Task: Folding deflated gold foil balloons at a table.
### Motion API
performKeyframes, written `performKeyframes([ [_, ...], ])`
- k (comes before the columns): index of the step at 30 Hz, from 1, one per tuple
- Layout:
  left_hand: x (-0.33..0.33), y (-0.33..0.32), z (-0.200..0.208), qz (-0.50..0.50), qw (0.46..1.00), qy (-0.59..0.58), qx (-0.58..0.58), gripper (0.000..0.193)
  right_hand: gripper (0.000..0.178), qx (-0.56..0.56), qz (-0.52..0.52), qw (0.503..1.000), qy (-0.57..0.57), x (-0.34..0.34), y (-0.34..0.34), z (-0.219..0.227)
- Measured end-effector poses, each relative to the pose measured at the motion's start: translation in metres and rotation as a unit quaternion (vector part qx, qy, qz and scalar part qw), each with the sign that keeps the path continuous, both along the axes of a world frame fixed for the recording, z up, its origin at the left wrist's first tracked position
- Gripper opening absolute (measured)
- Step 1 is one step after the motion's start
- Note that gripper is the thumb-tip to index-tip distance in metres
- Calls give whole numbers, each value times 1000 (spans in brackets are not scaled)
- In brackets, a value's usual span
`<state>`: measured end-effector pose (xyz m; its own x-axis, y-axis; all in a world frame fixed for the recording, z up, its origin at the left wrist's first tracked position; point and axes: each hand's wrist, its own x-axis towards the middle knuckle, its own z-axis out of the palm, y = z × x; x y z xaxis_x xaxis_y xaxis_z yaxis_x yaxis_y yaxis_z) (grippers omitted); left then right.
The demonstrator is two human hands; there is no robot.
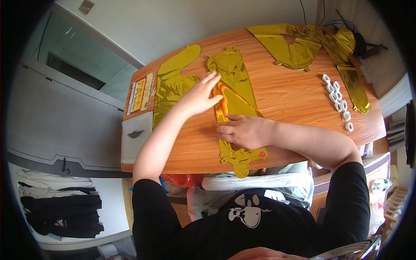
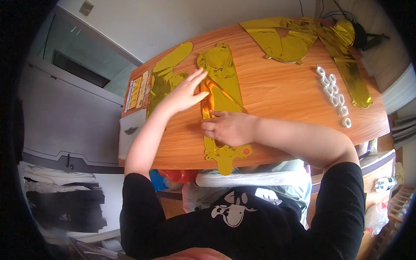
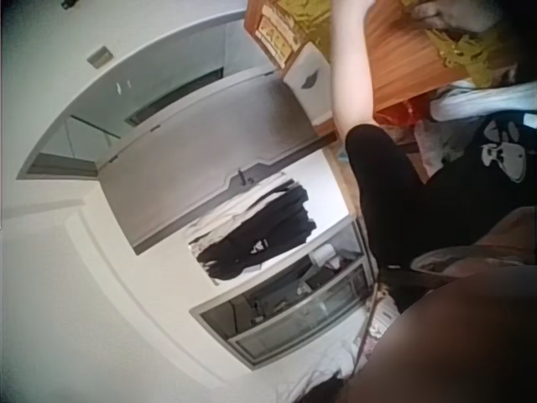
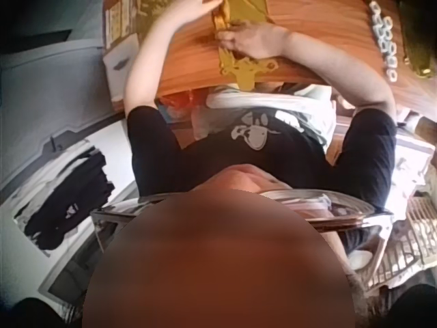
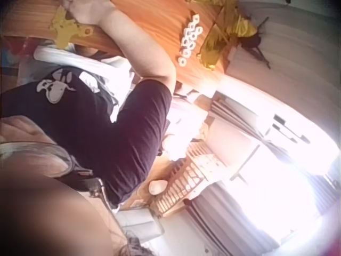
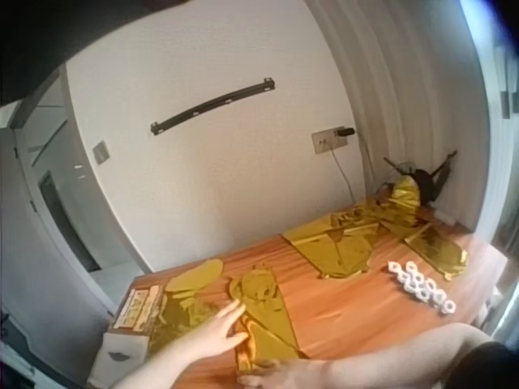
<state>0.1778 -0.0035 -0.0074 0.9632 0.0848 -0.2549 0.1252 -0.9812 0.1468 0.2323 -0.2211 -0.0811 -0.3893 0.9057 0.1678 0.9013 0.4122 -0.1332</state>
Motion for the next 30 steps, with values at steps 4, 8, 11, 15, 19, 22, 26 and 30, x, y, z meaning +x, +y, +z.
performKeyframes([
  [4,-18,-10,-46,-109,986,-125,-20,73,43,11,7,1000,-18,-4,1,10],
  [8,-17,-1,-68,-162,974,-153,-45,74,41,61,22,998,-27,-1,2,3],
  [11,-17,1,-73,-181,970,-159,-9,74,37,82,17,996,-18,1,2,6],
  [15,-19,5,-76,-183,973,-139,35,77,31,18,-63,979,193,8,-5,31],
  [19,-20,-8,-62,-158,980,-124,-1,85,33,95,-355,930,-10,25,-6,23],
  [22,-23,-7,-65,-151,977,-151,-17,83,34,119,-350,929,-26,31,-5,7],
  [26,-25,-7,-61,-161,970,-173,-56,80,31,77,-352,931,50,32,-4,12],
  [30,-23,-5,-67,-173,974,-143,-29,79,29,50,-366,925,87,34,-2,14],
])
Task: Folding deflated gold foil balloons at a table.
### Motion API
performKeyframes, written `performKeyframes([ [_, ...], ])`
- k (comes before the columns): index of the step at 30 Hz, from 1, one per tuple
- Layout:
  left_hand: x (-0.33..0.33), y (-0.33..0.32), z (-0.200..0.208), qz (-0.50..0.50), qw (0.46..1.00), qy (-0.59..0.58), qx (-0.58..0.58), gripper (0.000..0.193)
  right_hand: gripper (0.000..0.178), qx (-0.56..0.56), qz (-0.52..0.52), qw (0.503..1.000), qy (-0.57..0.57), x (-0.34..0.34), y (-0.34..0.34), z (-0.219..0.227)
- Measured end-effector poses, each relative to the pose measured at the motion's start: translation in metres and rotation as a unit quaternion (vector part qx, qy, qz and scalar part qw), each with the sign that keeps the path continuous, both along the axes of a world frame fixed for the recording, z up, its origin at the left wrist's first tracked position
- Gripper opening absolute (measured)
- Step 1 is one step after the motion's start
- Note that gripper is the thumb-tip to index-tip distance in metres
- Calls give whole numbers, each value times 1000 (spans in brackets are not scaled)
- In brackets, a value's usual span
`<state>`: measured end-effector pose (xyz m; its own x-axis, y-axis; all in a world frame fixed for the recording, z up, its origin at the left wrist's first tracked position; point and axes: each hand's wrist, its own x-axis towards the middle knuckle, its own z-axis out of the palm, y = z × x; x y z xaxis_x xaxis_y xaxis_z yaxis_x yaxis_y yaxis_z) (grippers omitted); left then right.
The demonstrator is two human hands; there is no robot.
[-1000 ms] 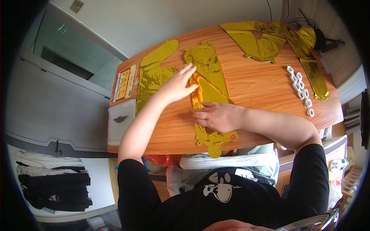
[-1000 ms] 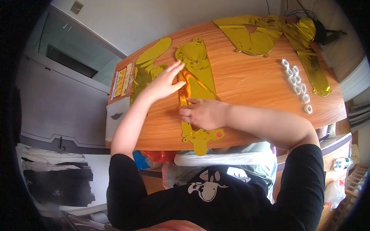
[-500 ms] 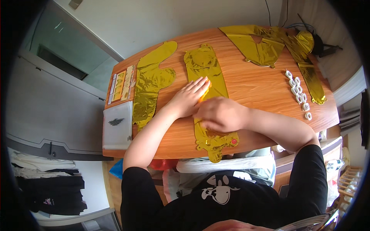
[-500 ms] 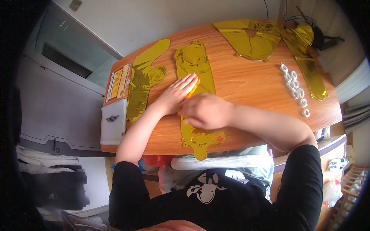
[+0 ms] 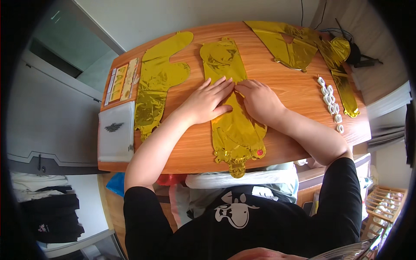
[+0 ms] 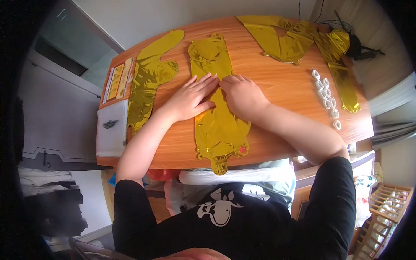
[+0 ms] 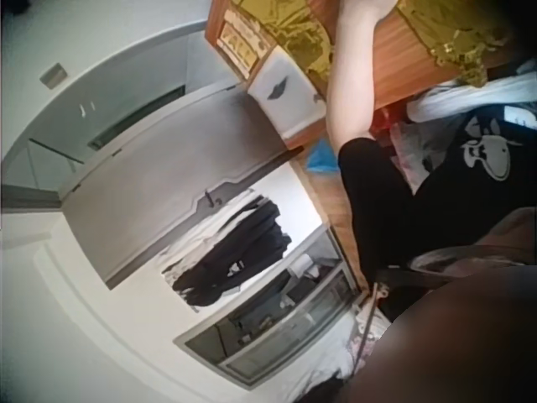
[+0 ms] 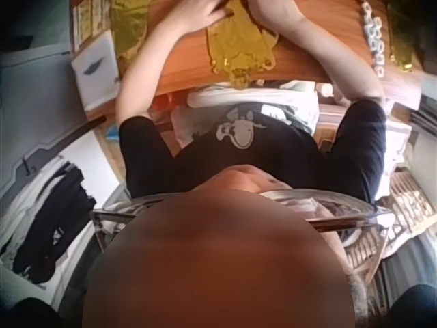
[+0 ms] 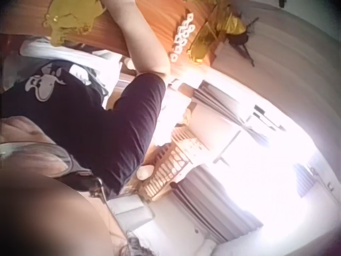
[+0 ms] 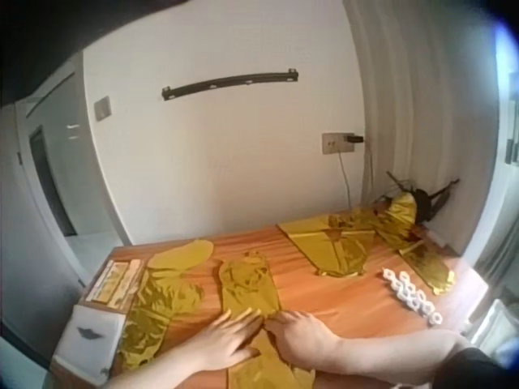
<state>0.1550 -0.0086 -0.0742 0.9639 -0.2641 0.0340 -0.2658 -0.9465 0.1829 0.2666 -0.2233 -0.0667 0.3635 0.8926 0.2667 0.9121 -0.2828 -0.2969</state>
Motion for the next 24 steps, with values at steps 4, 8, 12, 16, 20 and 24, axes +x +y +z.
performKeyframes([
  [4,1,1,-6,-15,1000,-23,6,86,28,58,-10,998,35,5,0,1],
  [8,2,2,-7,-4,999,3,38,88,46,-77,-58,995,-21,-8,-15,18],
  [12,-1,0,-7,-6,997,3,76,98,63,-186,-3,982,-29,-9,-41,30],
  [16,-1,-1,-5,-10,996,19,83,110,67,-128,100,982,-100,-9,-60,38],
  [20,-2,-1,-5,-12,997,13,77,112,47,-69,221,960,-159,3,-73,42],
  [24,-5,-3,0,-4,998,11,66,110,32,-52,216,968,-114,1,-67,43],
])
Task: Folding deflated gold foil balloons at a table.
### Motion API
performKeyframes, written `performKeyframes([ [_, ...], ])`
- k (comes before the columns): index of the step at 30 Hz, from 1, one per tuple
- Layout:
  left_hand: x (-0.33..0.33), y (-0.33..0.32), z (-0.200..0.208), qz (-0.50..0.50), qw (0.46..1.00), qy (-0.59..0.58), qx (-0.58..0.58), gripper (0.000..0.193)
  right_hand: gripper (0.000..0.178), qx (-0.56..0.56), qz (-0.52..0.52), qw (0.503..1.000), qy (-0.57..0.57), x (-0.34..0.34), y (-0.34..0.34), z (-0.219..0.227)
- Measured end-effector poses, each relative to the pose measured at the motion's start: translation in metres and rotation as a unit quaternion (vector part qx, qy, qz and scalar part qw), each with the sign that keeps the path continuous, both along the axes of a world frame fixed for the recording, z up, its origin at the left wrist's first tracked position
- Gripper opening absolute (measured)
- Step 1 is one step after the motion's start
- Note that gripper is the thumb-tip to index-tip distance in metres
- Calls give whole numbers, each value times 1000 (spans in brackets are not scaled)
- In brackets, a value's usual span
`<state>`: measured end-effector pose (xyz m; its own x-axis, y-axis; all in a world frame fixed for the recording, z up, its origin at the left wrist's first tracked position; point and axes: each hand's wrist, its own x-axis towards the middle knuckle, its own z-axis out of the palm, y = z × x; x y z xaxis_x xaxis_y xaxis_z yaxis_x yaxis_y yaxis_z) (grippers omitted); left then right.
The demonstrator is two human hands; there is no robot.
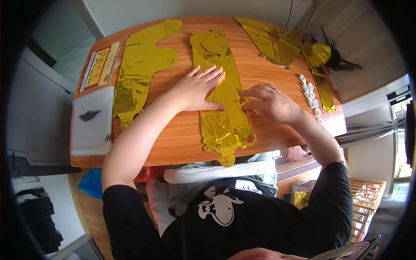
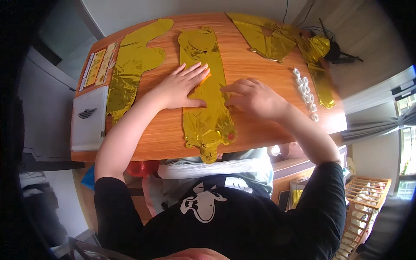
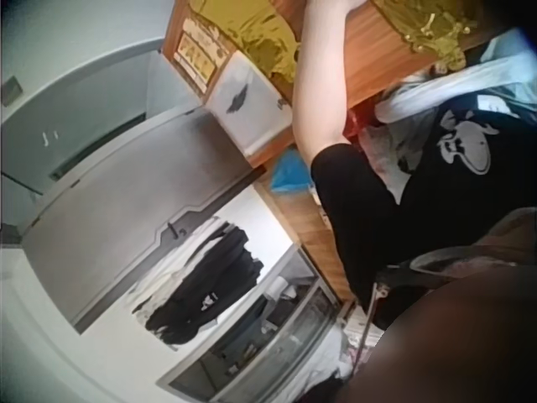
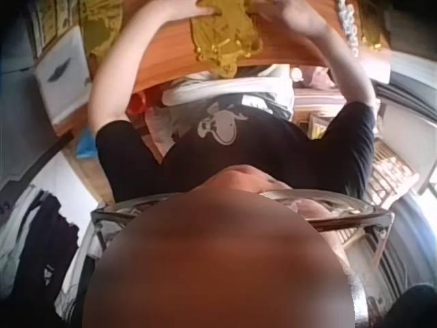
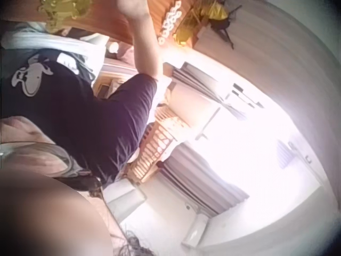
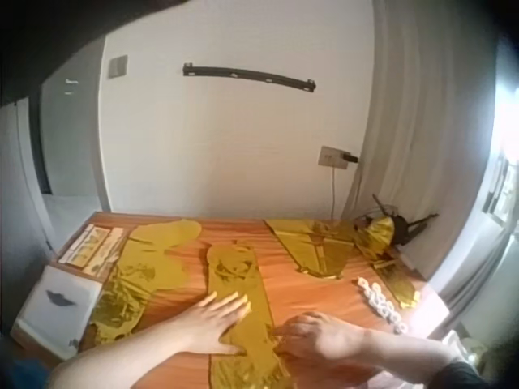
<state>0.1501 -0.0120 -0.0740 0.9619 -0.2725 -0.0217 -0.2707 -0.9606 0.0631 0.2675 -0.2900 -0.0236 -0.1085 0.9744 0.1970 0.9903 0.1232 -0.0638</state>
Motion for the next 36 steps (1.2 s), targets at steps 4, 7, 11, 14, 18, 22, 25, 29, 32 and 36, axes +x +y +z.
performKeyframes([
  [4,1,0,0,-3,1000,-12,-29,109,32,-2,-16,998,68,-12,21,6],
  [7,1,-1,0,4,999,-7,-34,101,32,-2,-19,997,72,-24,38,0],
  [11,1,3,-5,-1,999,-23,-46,84,33,12,-24,995,92,-35,50,-8],
  [14,3,2,-8,3,999,-19,-38,68,29,44,-60,988,138,-45,52,-14],
  [18,5,5,-15,-4,999,-31,-26,66,20,31,-110,980,164,-48,46,-18],
  [22,7,8,-17,-1,998,-19,-63,74,18,29,-31,991,127,-38,43,-26],
  [25,4,6,-14,-5,999,-22,-24,82,16,59,-21,989,135,-38,41,-28],
  [29,3,2,-9,-6,1000,-24,-2,90,18,63,-60,981,175,-40,37,-30],
  [32,2,1,-8,2,1000,-18,-12,90,22,48,-102,970,214,-40,35,-27],
  [36,2,3,-9,-3,1000,-20,-1,91,34,14,-119,964,238,-41,36,-20],
])
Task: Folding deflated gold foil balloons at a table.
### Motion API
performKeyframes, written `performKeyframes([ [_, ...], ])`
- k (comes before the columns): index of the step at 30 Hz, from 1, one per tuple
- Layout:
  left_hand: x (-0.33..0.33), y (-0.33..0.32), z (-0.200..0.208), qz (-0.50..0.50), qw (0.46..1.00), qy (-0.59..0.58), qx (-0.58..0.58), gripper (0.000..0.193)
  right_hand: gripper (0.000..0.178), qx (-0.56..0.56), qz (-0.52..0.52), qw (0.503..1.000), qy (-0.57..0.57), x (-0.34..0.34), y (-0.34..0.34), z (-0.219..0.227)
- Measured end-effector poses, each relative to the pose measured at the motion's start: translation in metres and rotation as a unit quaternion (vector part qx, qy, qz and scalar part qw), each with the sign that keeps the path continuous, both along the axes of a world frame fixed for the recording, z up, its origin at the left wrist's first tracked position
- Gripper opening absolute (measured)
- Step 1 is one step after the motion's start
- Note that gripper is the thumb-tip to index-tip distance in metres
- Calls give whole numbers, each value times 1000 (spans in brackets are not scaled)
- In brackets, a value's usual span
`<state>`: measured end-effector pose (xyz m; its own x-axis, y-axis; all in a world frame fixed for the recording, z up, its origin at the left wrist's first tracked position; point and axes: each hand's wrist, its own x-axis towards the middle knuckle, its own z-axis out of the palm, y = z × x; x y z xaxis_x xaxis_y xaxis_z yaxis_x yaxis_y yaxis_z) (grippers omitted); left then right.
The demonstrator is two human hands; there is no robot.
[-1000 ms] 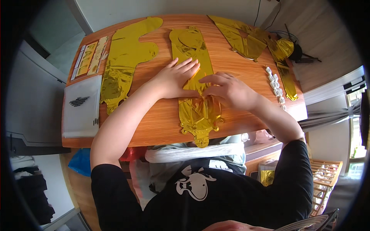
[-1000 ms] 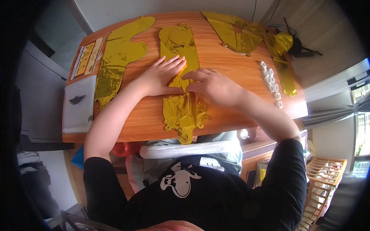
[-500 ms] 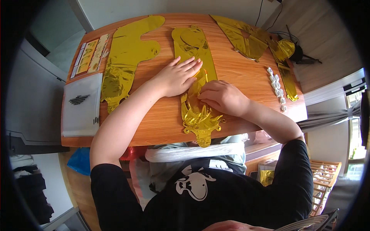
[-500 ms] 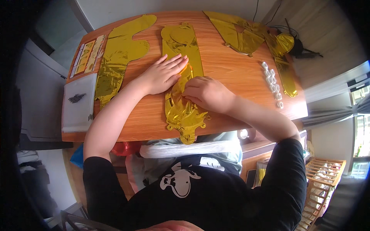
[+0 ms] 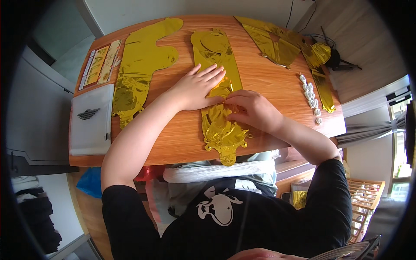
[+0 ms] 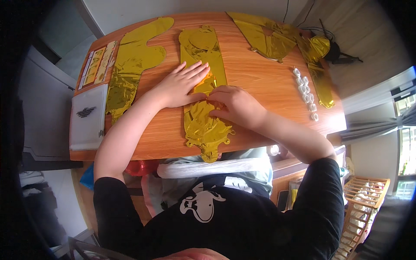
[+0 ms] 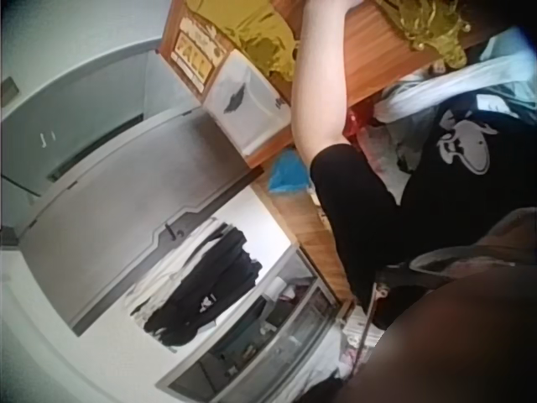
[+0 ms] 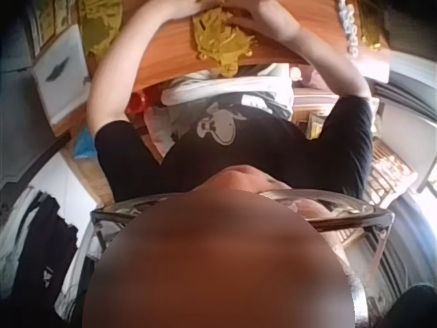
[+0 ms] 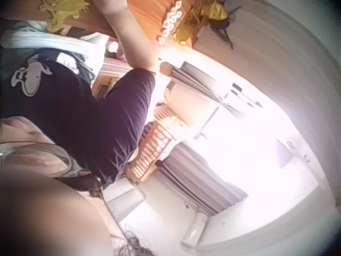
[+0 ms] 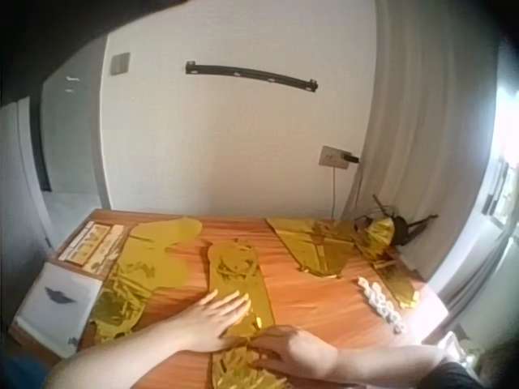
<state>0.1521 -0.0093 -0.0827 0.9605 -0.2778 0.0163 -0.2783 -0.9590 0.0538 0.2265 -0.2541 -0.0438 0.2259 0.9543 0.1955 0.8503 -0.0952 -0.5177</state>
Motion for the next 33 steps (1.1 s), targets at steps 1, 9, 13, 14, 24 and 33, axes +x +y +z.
performKeyframes([
  [1,0,0,0,-1,1000,-1,0,92,34,0,-1,1000,0,0,0,2],
  [9,0,-1,0,11,1000,0,-16,92,80,-117,-32,989,-84,4,9,13],
  [13,0,-3,2,9,1000,3,-14,91,92,-116,-38,984,-127,6,9,10],
  [14,0,-3,3,9,1000,4,-14,91,97,-122,-39,983,-130,8,9,9],
  [24,0,-3,1,10,1000,1,-26,91,110,-124,-13,979,-163,7,6,9],
  [33,0,0,-4,-2,1000,-13,-17,91,25,34,61,992,-101,45,-28,5],
])
